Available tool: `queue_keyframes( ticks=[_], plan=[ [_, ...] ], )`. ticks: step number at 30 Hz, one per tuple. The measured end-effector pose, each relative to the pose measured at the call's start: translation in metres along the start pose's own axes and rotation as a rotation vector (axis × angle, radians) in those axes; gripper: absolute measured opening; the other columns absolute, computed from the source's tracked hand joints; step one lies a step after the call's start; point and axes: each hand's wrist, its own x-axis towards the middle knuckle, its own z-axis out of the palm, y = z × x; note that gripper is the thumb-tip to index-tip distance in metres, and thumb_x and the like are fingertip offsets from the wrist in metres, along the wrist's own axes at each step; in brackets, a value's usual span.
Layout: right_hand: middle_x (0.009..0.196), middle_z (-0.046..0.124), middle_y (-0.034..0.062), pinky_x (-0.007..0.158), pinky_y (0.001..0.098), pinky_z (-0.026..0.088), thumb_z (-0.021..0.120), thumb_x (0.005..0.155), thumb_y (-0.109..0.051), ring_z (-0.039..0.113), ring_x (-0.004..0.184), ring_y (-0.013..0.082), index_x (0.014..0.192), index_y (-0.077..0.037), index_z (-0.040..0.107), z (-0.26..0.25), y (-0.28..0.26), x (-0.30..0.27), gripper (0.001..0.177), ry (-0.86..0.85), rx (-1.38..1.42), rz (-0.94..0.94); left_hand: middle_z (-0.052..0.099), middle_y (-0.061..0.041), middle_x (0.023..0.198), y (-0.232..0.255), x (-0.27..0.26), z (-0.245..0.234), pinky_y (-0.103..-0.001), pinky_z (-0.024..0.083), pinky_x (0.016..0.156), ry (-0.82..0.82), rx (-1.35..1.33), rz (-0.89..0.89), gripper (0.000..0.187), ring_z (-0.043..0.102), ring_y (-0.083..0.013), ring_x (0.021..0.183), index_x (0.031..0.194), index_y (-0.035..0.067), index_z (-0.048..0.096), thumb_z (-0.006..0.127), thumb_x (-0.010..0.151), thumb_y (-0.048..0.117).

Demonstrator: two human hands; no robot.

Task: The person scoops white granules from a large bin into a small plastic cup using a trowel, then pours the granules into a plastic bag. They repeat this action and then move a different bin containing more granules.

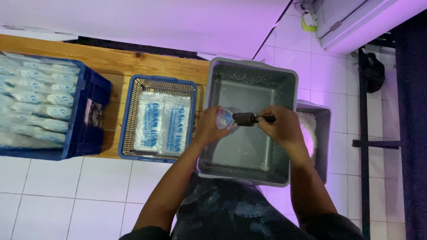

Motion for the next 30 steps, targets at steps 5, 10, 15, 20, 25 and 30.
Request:
queue_keyframes(
  ticks=[5, 10, 15, 20, 25, 30],
  plan=[
    [0.110, 0.080, 0.0110, 0.093, 0.0539, 0.062, 0.080, 0.092, -0.041, 0.077, 0.110, 0.0398, 0.119, -0.023, 0.083, -0.007, -0.022, -0.015, 0.032, 0.057, -0.011, -0.039, 0.077, -0.019, 0.124, -0.005, 0.003, 0.005, -0.054, 0.043, 0.123, -0.024, 0.045, -0.002, 0.087, 0.076, -0.0399, 0.120, 0.139, 0.006, 0.058, 0.093, 0.074, 0.051],
    [0.101, 0.076, 0.0087, 0.084, 0.0397, 0.065, 0.081, 0.096, -0.015, 0.079, 0.096, 0.0311, 0.112, -0.015, 0.083, 0.024, -0.018, -0.021, 0.016, 0.201, -0.040, -0.380, 0.077, -0.021, 0.119, -0.005, 0.003, 0.006, -0.057, 0.046, 0.119, 0.022, 0.043, 0.025, 0.084, 0.075, -0.0448, 0.118, 0.135, 0.004, 0.061, 0.094, 0.074, 0.051],
    [0.105, 0.071, 0.0156, 0.073, 0.0482, 0.064, 0.080, 0.094, -0.016, 0.075, 0.085, 0.0366, 0.115, -0.011, 0.079, 0.015, 0.002, -0.028, 0.022, 0.339, 0.084, -0.146, 0.079, -0.013, 0.110, -0.004, 0.004, 0.012, -0.056, 0.052, 0.110, 0.061, 0.014, -0.055, 0.071, 0.076, -0.0447, 0.112, 0.122, 0.013, 0.062, 0.097, 0.070, 0.046],
    [0.100, 0.067, 0.0188, 0.067, 0.0506, 0.061, 0.081, 0.094, -0.013, 0.073, 0.078, 0.0394, 0.117, -0.003, 0.074, 0.013, 0.009, -0.040, 0.025, 0.429, 0.119, -0.080, 0.079, -0.017, 0.100, 0.014, 0.004, -0.005, -0.055, 0.059, 0.094, 0.139, -0.114, 0.085, 0.057, 0.078, -0.0468, 0.099, 0.112, 0.010, 0.063, 0.098, 0.073, 0.032],
    [0.097, 0.071, 0.0150, 0.064, 0.0452, 0.060, 0.085, 0.089, -0.008, 0.073, 0.073, 0.0343, 0.118, -0.006, 0.074, 0.045, 0.030, -0.051, 0.031, 0.492, 0.194, -0.110, 0.083, -0.015, 0.099, 0.003, -0.004, 0.006, -0.050, 0.064, 0.089, 0.184, -0.334, 0.186, 0.056, 0.081, -0.0412, 0.096, 0.112, 0.008, 0.065, 0.100, 0.070, 0.019],
    [0.103, 0.078, 0.0122, 0.068, 0.0353, 0.061, 0.086, 0.095, -0.010, 0.075, 0.079, 0.0236, 0.124, -0.005, 0.069, 0.029, 0.027, -0.069, 0.035, 0.602, 0.487, -0.056, 0.081, -0.020, 0.109, 0.018, -0.017, 0.004, -0.057, 0.061, 0.098, 0.102, -0.475, -0.053, 0.058, 0.078, -0.0457, 0.110, 0.119, 0.005, 0.067, 0.097, 0.071, 0.018]
  ],
)
